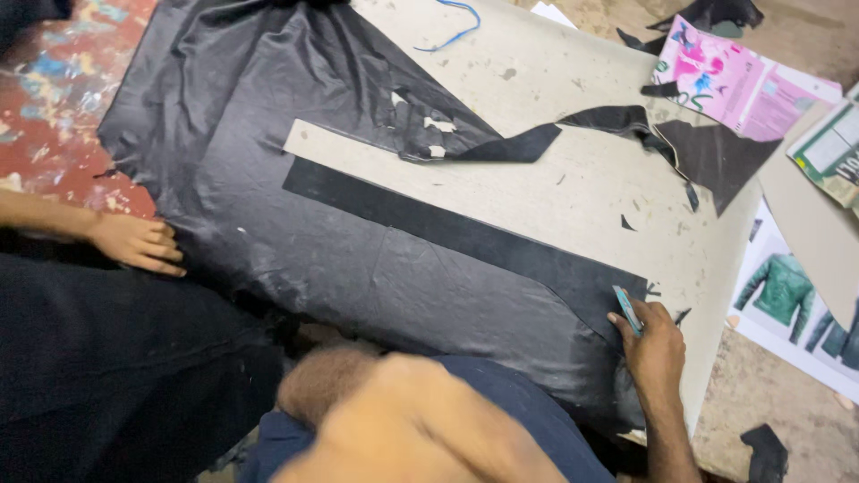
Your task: The person cuts a large piece of black fabric using a utility knife, following a cardboard pattern. They trace the pattern onto the fabric with a marker, then cut along the traced lines to produce a shaped fabric piece.
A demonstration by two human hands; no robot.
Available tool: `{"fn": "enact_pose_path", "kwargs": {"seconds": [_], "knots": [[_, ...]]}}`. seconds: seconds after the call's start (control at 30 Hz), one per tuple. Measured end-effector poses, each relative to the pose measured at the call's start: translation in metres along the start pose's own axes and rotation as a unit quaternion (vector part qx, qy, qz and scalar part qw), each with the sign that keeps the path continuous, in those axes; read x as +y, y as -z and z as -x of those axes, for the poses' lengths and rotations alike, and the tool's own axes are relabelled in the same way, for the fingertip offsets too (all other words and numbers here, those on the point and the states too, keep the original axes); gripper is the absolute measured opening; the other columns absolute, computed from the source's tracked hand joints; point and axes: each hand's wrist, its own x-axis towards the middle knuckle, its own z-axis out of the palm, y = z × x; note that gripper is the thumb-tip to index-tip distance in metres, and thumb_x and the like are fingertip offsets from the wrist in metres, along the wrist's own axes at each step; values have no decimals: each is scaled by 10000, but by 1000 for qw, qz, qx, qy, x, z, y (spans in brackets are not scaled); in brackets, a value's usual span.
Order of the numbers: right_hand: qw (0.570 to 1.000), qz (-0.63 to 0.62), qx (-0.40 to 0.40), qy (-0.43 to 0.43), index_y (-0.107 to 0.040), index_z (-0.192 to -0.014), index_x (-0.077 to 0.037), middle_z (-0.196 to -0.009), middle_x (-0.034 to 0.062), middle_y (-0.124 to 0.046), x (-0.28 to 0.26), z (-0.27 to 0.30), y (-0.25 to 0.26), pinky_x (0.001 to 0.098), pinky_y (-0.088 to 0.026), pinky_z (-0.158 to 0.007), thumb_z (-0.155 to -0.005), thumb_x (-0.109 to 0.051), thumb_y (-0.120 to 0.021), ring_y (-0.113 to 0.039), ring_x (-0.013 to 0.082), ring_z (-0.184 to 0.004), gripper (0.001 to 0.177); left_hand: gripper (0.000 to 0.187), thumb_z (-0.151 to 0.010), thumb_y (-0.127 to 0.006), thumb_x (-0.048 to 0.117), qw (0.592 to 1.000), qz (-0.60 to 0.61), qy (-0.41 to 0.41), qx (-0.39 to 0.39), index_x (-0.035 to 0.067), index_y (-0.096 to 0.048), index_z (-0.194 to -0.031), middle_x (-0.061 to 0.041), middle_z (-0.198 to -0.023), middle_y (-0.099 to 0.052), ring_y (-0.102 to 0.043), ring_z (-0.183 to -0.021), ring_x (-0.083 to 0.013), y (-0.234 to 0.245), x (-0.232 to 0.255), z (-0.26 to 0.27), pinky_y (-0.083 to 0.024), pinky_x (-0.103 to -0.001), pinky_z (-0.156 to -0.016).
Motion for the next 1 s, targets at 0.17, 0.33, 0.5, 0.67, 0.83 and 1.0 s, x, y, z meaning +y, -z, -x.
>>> {"fn": "enact_pose_path", "kwargs": {"seconds": [0.17, 0.33, 0.5, 0.67, 0.83, 1.0], "knots": [[999, 30, -11, 5, -768, -1197, -143, -992, 120, -675, 8, 0, -8, 484, -527, -769, -896, -336, -798, -670, 380, -881, 359, 324, -1067, -640, 165, 909, -286, 280, 114, 110, -652, -1386, -33, -1145, -787, -761, -1040, -132, 6, -94, 47, -628, -286, -896], [998, 55, -8, 28, -772, -1214, -172, -986, 104, -686, 30, 0, -17, 494, -532, -799, -918, -384, -783, -673, 380, -924, 365, 611, -910, -732, 360, 748, -528, 398, 61, 6, -596, -1389, -215, -1531, -505, -520, -1384, -350, 44, -185, 156, -426, -494, -1124], [996, 88, -16, 15, -768, -1230, -230, -946, 91, -682, 43, -2, -28, 496, -542, -820, -911, -420, -791, -680, 356, -859, 372, 980, -871, -697, 606, 642, -645, 409, 61, -131, -431, -1460, -296, -1606, -336, -323, -1507, -387, 81, -217, 211, -219, -565, -1232], [995, 89, -7, 36, -758, -1254, -261, -946, 81, -678, 52, -1, -33, 476, -541, -791, -939, -436, -779, -679, 349, -861, 361, 1047, -863, -682, 664, 631, -649, 417, 81, -132, -410, -1487, -291, -1625, -322, -306, -1531, -372, 92, -226, 225, -206, -556, -1244], [993, 116, -18, 28, -763, -1283, -278, -947, 79, -695, 58, -2, -38, 452, -546, -779, -939, -439, -793, -692, 338, -861, 381, 1062, -856, -697, 669, 624, -654, 419, 83, -129, -403, -1493, -285, -1620, -334, -308, -1531, -363, 93, -225, 225, -207, -548, -1250], [997, 61, -49, -26, -779, -1237, -255, -954, 102, -758, 64, -11, -37, 467, -565, -839, -820, -414, -847, -728, 328, -887, 451, 1083, -837, -713, 683, 624, -650, 424, 91, -115, -405, -1502, -276, -1630, -329, -298, -1539, -357, 93, -224, 222, -204, -553, -1255]]}}
